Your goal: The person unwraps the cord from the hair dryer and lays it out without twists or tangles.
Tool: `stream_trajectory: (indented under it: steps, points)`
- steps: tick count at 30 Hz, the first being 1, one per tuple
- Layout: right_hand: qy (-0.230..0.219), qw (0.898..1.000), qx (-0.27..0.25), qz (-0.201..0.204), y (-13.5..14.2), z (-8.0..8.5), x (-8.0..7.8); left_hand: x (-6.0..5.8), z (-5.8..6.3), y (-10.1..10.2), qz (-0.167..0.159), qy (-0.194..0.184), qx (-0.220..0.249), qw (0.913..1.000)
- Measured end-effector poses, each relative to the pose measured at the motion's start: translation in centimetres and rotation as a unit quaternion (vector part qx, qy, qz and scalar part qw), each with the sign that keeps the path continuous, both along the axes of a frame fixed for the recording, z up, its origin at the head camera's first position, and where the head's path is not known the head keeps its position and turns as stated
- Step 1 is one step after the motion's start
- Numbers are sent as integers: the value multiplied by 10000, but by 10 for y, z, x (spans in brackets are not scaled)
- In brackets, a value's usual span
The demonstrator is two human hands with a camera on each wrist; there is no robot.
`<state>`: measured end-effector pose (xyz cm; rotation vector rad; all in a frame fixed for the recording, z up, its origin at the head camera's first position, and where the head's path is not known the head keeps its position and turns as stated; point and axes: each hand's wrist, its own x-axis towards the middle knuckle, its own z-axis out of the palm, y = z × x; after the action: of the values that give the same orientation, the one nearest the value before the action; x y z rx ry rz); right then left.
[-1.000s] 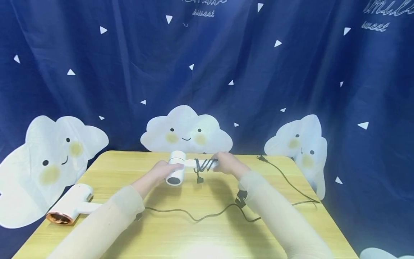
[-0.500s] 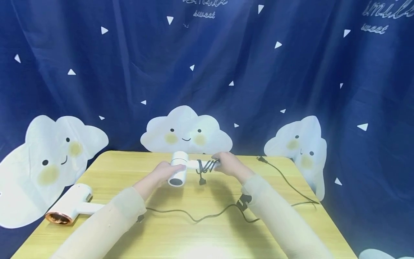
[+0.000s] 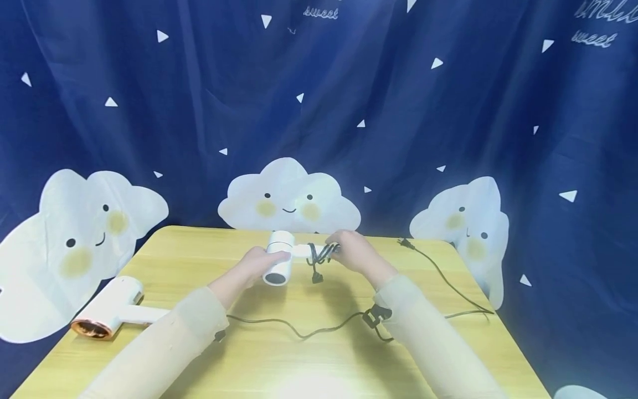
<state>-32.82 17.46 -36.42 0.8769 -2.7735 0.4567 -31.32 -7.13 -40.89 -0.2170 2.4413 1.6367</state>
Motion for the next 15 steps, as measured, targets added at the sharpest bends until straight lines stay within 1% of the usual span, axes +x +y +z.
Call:
stream_trajectory:
  steps: [4, 8, 12, 15]
  points:
    - [288, 9995, -63, 69, -8, -1, 6, 0, 0, 1, 10, -5, -18, 10000]
    - [556, 9984, -54, 45, -18, -3, 12, 0, -1, 2, 34, 23, 2, 10000]
    - [841, 9964, -18, -123, -27, -5, 16, -1, -2, 3, 80, 51, 10, 10000]
    - [985, 9944, -7, -396, -33, -9, 18, -1, -2, 4, 98, 54, 2, 9999]
